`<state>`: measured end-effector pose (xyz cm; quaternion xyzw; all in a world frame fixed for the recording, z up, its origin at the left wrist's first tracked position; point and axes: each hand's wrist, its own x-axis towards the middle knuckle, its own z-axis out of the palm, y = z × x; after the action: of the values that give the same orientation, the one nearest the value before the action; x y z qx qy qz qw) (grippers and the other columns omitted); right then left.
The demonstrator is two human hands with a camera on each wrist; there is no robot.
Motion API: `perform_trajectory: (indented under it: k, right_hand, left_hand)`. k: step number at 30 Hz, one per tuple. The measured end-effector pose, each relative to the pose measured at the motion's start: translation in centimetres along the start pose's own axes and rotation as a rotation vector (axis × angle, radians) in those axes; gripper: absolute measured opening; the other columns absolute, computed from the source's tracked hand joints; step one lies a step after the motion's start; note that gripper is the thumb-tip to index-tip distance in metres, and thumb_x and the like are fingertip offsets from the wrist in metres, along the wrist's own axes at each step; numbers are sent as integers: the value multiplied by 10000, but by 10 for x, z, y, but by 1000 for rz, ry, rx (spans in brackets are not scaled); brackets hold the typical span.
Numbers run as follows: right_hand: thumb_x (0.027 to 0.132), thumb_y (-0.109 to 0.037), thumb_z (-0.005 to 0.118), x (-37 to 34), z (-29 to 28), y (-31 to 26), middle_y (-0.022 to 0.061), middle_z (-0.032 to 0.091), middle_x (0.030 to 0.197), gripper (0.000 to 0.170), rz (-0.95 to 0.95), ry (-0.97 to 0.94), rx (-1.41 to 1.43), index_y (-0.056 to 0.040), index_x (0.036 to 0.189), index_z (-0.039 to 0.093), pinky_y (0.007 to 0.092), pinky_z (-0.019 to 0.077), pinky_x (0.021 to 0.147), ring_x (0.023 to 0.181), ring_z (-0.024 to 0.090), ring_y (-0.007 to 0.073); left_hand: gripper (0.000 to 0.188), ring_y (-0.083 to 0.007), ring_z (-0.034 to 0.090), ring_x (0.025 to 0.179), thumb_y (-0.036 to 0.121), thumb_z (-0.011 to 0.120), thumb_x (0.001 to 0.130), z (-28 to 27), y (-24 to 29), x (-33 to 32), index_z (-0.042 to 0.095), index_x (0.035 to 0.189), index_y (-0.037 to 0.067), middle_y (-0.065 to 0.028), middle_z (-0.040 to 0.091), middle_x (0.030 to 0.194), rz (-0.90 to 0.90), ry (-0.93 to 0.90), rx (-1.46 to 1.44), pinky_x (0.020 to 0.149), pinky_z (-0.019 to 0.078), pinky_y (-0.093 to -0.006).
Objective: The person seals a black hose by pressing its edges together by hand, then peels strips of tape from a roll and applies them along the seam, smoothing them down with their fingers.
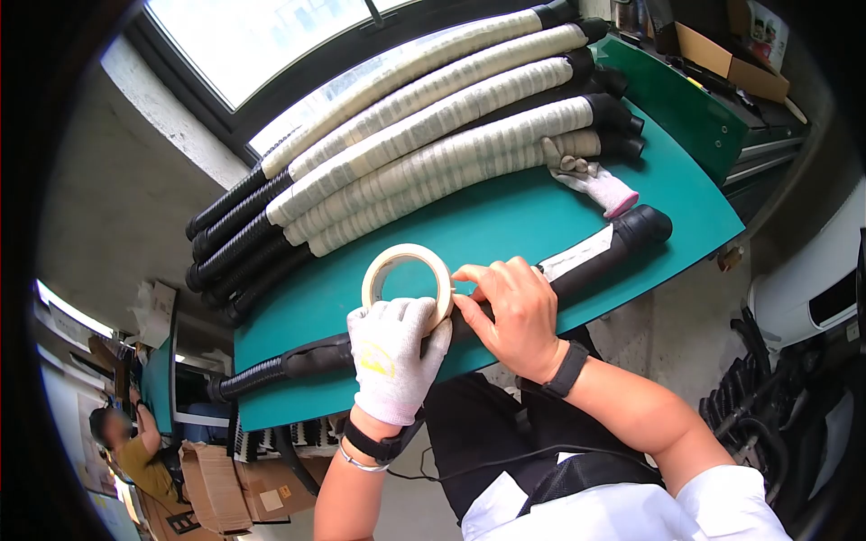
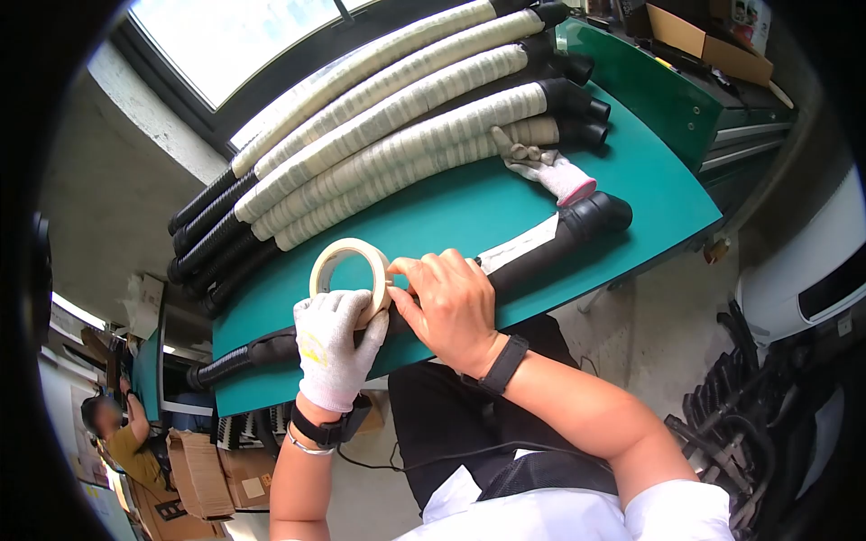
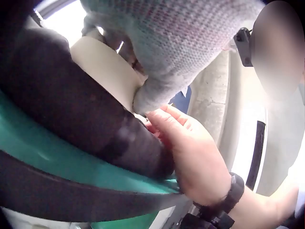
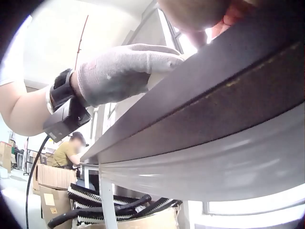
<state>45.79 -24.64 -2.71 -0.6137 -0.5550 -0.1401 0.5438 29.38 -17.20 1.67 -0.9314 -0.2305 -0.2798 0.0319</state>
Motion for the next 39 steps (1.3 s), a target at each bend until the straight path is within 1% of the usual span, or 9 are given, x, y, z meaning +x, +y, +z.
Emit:
perform_trajectory:
  k: [5, 11, 14, 17, 21, 27, 32, 33, 39]
  right_hand:
    - [856, -179, 786, -5, 2, 5, 0, 580, 783, 138, -35, -9, -31, -142, 946, 688, 380, 442, 679, 780, 580, 226]
    - [862, -122, 769, -3, -2, 4, 12, 583, 751, 105, -42, -14, 6, -123, 921, 683, 388, 424, 670, 729, 560, 243]
    - [893, -140, 758, -6, -3, 6, 17, 599, 769, 95, -17, -21, 48, -115, 955, 691, 388, 429, 680, 740, 570, 246]
    - [918, -211, 758, -3, -5, -3, 0, 616, 775, 168, 134, 25, 115, -113, 1027, 676, 394, 439, 691, 767, 586, 231]
    - [917, -275, 770, 3, -5, -2, -6, 623, 764, 220, 58, -27, 77, -137, 1059, 676, 394, 444, 694, 761, 589, 233]
    - [911, -290, 769, -4, 0, 6, -8, 630, 790, 167, 0, -23, 13, -151, 971, 697, 402, 455, 687, 752, 590, 248]
    - [901, -241, 783, -1, -2, 0, -13, 618, 786, 169, 97, 18, 86, -146, 1028, 724, 396, 455, 686, 756, 594, 239]
    - [898, -232, 787, 1, -3, -3, -13, 618, 786, 179, 132, 14, 108, -144, 1044, 730, 397, 456, 687, 757, 596, 236]
    - [889, -253, 803, -2, 1, 8, -9, 611, 775, 244, -73, 4, 14, -155, 1106, 754, 390, 453, 696, 754, 584, 223]
  left_hand:
    - [225, -284, 641, 877, 175, 811, 830, -7, 7, 5, 683, 1004, 110, -58, 668, 897, 18, -35, 49, 839, 430, -418]
    - [201, -258, 643, 821, 263, 808, 864, -6, -1, 7, 673, 951, 141, -29, 651, 828, -20, -65, 38, 783, 426, -418]
    - [214, -277, 646, 823, 239, 821, 860, -8, -5, 8, 683, 958, 109, -44, 661, 835, -19, -39, -33, 788, 438, -416]
    - [215, -285, 644, 796, 221, 829, 855, -11, -11, 8, 679, 939, 92, -50, 657, 815, -59, -10, -122, 783, 448, -419]
    - [206, -274, 634, 737, 223, 831, 855, -14, -8, 12, 681, 914, 94, -44, 643, 766, 10, -26, -90, 748, 447, -408]
    - [275, -281, 653, 876, 232, 852, 812, -22, -10, 11, 693, 1001, 111, -45, 682, 882, 64, -129, -107, 875, 441, -422]
    - [371, -305, 660, 997, 169, 838, 797, -34, -28, 6, 688, 1121, 70, -83, 698, 1010, 108, -245, -196, 1021, 443, -453]
    - [362, -313, 655, 997, 151, 832, 796, -32, -29, 6, 691, 1119, 66, -86, 698, 1014, 108, -235, -194, 1002, 453, -451]
    - [346, -335, 647, 1008, 99, 812, 807, -25, -26, 2, 696, 1130, 57, -97, 696, 1068, 78, -168, -196, 959, 475, -442]
